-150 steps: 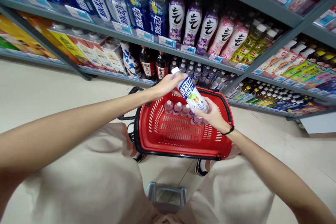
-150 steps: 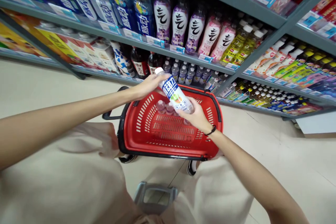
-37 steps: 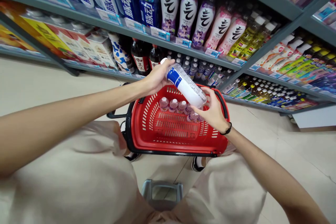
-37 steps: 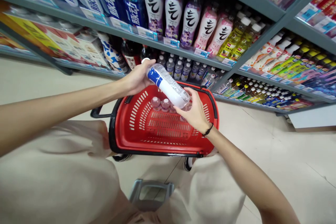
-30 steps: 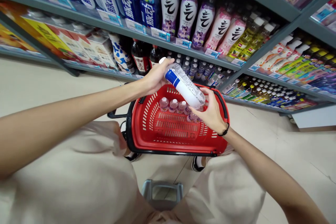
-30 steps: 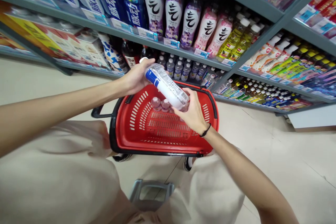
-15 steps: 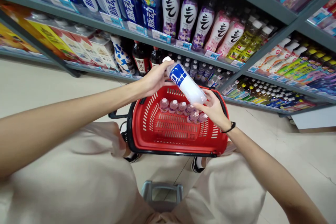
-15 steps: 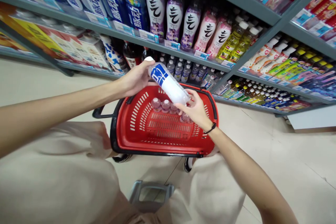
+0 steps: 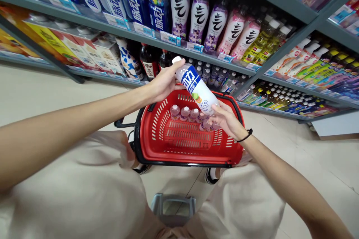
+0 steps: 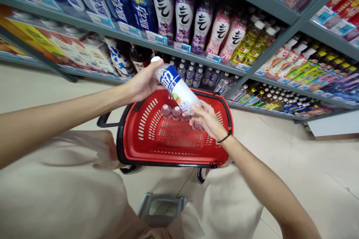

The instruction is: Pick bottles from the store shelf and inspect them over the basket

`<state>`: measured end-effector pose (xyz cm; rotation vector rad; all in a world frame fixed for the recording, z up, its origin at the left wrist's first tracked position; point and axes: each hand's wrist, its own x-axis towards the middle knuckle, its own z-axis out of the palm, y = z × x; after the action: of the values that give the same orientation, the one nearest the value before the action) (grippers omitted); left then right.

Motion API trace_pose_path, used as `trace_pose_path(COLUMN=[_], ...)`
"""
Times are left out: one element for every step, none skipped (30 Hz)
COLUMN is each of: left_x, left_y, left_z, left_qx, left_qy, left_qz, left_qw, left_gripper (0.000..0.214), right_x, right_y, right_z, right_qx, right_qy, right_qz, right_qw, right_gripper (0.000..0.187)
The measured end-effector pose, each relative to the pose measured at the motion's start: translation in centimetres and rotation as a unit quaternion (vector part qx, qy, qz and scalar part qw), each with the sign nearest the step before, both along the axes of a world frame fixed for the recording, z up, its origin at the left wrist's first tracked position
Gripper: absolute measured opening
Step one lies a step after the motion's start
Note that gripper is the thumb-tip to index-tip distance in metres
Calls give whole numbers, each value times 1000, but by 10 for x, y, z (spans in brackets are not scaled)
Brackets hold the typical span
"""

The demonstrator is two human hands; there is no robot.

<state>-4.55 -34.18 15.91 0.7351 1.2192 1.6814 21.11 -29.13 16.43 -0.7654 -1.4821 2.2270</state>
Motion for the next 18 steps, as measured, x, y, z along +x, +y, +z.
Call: trace_pose_path(left_x=[0,1,1,2,2,3,4,5,6,7,9,11,13,15,18,21,25,28], left_y=[0,-1,-1,-2,-3,-3,-3,-4,-3,-3,-3,-2,-2,-2,-2,-2,-1,-1], left_z=[0,1,1,2,2,2,2,1,-1,-2,-4,-6,-8,-10,-11,-13,-15,-17], left_qx=[-1,-3,-5,-7,-9,-11,-14,-18,-23,-30,-37,-44,-50,-56,-63,-72,-81,-92], left_qy=[1,3,7,13,21,29,37,46,55,64,71,77,79,80,80,81,86,96], left_qz=[-5,-12,-21,-28,-34,-38,-39,-38,-36,-34,-33,-34,-35,-36,-33,-28,-24,-21], left_qw=[1000,1000,1000,999,999,999,998,998,998,997,996,996,995,995,994,994,993,991], left_gripper=[56,55,55,55,54,53,53,52,51,51,51,51,53,56,60,64,68,70], right_x=[0,0,0,0,0,-1,-2,-3,-4,-5,-6,-7,-8,-8,-8,-7,-5,-2], right_y=[1,2,4,5,7,8,9,11,12,13,14,15,17,20,23,28,32,36], right_z=[0,-1,-2,-3,-4,-6,-8,-10,-13,-16,-20,-23,-27,-30,-32,-33,-34,-33], right_qx=[-14,-31,-51,-70,-86,-94,-94,-87,-76,-64,-54,-46,-35,-12,31,106,201,298], right_qy=[1,2,2,1,-1,-8,-22,-42,-65,-89,-109,-126,-144,-171,-209,-258,-311,-360], right_qz=[3,5,4,2,-2,-5,-3,3,13,24,36,47,59,71,89,123,167,210], right_qw=[1000,1000,999,998,996,996,995,995,995,994,992,990,987,983,973,953,914,859], right_gripper=[52,53,54,55,55,53,50,48,46,46,47,50,53,56,58,60,61,61])
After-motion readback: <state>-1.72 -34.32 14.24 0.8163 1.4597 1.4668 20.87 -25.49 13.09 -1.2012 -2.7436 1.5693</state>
